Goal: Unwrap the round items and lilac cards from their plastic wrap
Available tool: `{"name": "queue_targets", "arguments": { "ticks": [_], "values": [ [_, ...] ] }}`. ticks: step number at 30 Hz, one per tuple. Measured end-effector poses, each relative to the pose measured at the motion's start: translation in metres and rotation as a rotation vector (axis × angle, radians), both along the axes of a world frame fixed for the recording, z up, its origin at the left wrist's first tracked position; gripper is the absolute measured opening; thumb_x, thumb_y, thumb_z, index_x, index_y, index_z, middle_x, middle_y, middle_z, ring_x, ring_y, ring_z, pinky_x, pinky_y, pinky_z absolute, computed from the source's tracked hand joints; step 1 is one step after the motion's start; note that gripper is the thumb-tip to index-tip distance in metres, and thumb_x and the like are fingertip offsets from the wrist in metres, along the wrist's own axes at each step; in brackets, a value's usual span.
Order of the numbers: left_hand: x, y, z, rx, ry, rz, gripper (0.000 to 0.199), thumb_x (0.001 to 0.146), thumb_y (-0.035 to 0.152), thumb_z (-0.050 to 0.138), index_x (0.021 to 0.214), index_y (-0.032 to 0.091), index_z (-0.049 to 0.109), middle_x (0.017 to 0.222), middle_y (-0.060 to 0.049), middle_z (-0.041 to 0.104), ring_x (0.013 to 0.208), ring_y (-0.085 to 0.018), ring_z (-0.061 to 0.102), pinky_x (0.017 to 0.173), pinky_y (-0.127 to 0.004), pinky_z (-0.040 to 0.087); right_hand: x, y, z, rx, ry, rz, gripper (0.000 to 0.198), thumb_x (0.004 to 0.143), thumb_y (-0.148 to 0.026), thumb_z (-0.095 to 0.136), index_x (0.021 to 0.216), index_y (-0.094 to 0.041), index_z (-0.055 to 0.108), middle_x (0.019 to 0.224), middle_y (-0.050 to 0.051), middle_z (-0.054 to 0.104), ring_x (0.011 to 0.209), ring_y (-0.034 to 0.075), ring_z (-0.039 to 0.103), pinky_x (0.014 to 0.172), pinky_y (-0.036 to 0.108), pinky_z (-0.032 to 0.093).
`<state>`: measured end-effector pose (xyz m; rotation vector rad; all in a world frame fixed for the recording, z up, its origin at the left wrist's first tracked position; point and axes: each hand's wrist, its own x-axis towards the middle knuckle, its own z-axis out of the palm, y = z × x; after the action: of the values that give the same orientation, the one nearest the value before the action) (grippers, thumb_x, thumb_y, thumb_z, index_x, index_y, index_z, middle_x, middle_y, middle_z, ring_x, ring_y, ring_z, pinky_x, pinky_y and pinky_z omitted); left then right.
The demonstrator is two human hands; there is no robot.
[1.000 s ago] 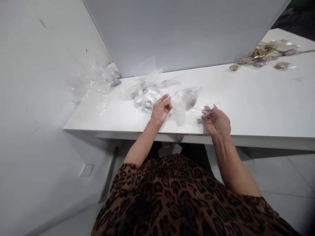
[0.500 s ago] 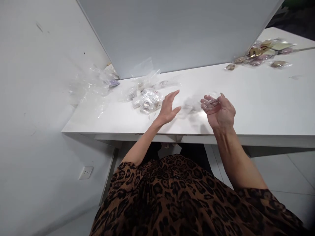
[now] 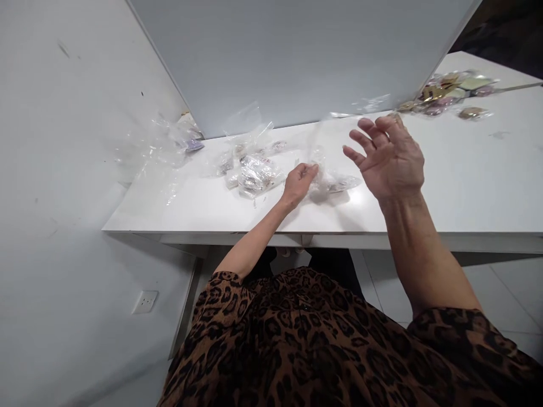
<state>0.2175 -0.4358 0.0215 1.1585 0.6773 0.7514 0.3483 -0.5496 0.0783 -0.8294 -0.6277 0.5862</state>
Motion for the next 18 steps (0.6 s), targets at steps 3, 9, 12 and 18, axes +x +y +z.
{"name": "queue_targets", "arguments": {
  "ticks": [3,9,12,18],
  "values": [
    [-0.001,0.006,0.002,0.038,-0.083,0.043,0.027,0.092,0.031,0.074,0.073,0.018,0.059,0.072,0.004,0.053,0.074,-0.008,0.051,0.078,-0.022,0.042,0.0,-0.003,-0.034,-0.153,-0.077,-0.093,0.025,0.085,-0.046,0.08,0.096,-0.028,0.066,0.112,0.001,0.067,0.102,0.019,0.064,0.083,0.035,0.06],
    [-0.003,-0.001,0.004,-0.061,-0.255,-0.025,0.009,0.093,0.025,0.071,0.088,0.02,0.068,0.085,0.002,0.067,0.095,-0.011,0.067,0.092,-0.025,0.051,-0.01,0.002,-0.093,-0.416,-0.247,-0.283,0.055,0.07,-0.056,0.09,0.111,-0.026,0.068,0.117,0.004,0.063,0.107,0.02,0.057,0.091,0.035,0.054],
    [-0.009,-0.006,0.008,-0.135,-0.322,-0.051,0.008,0.096,0.027,0.067,0.096,0.02,0.071,0.104,0.0,0.074,0.122,-0.017,0.067,0.109,-0.034,0.05,0.0,0.003,-0.1,-0.476,-0.291,-0.328,0.051,0.07,-0.051,0.091,0.107,-0.024,0.068,0.103,0.003,0.065,0.091,0.02,0.059,0.078,0.033,0.053],
    [-0.047,0.0,0.01,-0.008,-0.269,-0.136,0.007,0.088,0.019,0.071,0.094,0.019,0.075,0.122,-0.004,0.075,0.142,-0.028,0.056,0.123,-0.046,0.039,0.036,0.007,-0.095,-0.456,-0.087,-0.261,0.027,0.076,-0.032,0.084,0.07,-0.02,0.06,0.063,-0.002,0.054,0.056,0.012,0.047,0.049,0.026,0.039]
  ]
}}
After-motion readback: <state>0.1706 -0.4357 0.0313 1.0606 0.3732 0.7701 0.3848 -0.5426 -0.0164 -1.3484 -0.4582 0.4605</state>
